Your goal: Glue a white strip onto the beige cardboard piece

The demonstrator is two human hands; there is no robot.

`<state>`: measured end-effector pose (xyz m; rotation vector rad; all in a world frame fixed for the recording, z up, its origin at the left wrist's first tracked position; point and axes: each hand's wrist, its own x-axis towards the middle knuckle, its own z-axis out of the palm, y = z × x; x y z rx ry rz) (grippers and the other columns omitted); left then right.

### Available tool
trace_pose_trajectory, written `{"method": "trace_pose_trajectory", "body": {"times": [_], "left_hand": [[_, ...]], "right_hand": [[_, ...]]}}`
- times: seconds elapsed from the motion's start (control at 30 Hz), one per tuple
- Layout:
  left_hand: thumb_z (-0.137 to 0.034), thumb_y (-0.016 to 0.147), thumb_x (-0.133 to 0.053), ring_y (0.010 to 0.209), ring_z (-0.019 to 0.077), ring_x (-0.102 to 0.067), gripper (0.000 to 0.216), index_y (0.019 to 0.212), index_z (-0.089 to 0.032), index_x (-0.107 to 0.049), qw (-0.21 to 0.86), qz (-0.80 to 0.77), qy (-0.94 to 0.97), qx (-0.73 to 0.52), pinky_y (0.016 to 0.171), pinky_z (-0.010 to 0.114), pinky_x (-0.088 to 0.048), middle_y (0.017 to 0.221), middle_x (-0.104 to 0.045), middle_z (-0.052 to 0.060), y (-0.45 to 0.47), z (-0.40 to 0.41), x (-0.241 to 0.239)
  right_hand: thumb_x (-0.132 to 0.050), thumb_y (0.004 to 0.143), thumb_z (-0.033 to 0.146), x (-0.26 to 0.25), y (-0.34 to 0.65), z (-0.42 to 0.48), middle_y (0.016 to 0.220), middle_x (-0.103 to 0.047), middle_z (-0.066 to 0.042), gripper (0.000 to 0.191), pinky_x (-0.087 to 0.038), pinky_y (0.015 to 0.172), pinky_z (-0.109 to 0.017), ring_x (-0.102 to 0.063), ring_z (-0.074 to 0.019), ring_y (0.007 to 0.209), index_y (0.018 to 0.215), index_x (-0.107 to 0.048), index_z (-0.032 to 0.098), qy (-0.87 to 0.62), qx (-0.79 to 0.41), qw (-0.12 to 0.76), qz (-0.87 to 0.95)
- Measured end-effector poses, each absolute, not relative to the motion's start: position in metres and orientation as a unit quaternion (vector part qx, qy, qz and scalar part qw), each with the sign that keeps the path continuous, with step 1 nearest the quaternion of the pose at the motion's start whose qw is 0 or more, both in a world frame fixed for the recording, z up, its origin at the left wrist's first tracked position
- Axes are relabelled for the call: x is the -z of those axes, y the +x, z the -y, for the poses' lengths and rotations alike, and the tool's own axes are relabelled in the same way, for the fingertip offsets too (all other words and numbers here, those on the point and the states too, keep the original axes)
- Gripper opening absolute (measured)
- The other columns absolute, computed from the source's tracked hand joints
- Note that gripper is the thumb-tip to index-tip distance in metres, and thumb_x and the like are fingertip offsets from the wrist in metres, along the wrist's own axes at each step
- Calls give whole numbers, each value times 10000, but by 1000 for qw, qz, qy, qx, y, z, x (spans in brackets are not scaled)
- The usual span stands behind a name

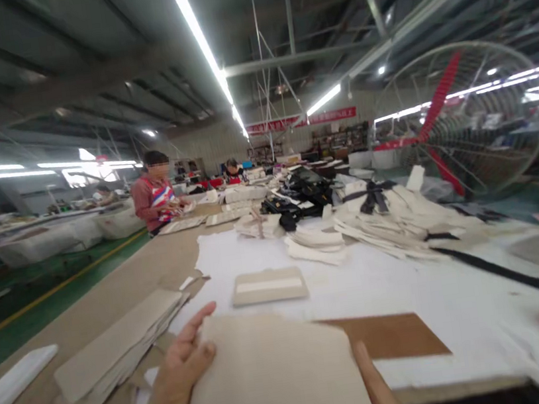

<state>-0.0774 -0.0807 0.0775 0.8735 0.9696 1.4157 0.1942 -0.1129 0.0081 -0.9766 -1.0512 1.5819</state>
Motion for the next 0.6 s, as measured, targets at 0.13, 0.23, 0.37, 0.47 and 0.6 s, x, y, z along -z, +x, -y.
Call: {"method": "trace_pose_trajectory", "body": {"times": [0.13,0.23,0.37,0.47,0.6], "left_hand": [[-366,625,-934,602,175,-693,956,1464,-284,-483,513,-505,370,-588,488,257,-548,1119,-751,62,-71,82,-79],[-319,681,-881,624,178,-697,847,1444,-270,-517,504,-535,361,-574,494,249,-548,1094,-754,63,-65,78,-70],[-257,780,-780,680,189,-721,724,1455,-288,-519,529,-557,334,-546,565,259,-578,1026,-764,58,-60,73,-56],[-242,791,-752,667,184,-721,685,1440,-293,-540,534,-578,312,-532,549,255,-571,1055,-760,62,-59,71,-48],[-254,738,-768,657,192,-720,684,1395,-264,-577,552,-578,302,-520,512,242,-556,1015,-771,64,-60,68,-40]], "right_hand": [[-533,906,797,-22,182,112,993,-760,-85,664,-638,574,-329,-707,-236,788,1206,-706,231,-341,-697,540,327],[-775,855,601,-22,184,106,923,-733,-46,489,-572,466,-219,-625,-159,688,1133,-713,205,-372,-660,568,322],[-830,831,485,-6,190,104,810,-680,-12,383,-515,441,-168,-564,-123,637,1030,-709,181,-424,-605,584,336],[-818,823,503,5,192,101,836,-692,-20,413,-529,472,-187,-587,-136,664,1054,-700,182,-438,-590,589,337],[-787,836,529,11,194,98,917,-720,-38,465,-538,512,-211,-612,-157,718,1139,-686,191,-465,-567,590,339]]}}
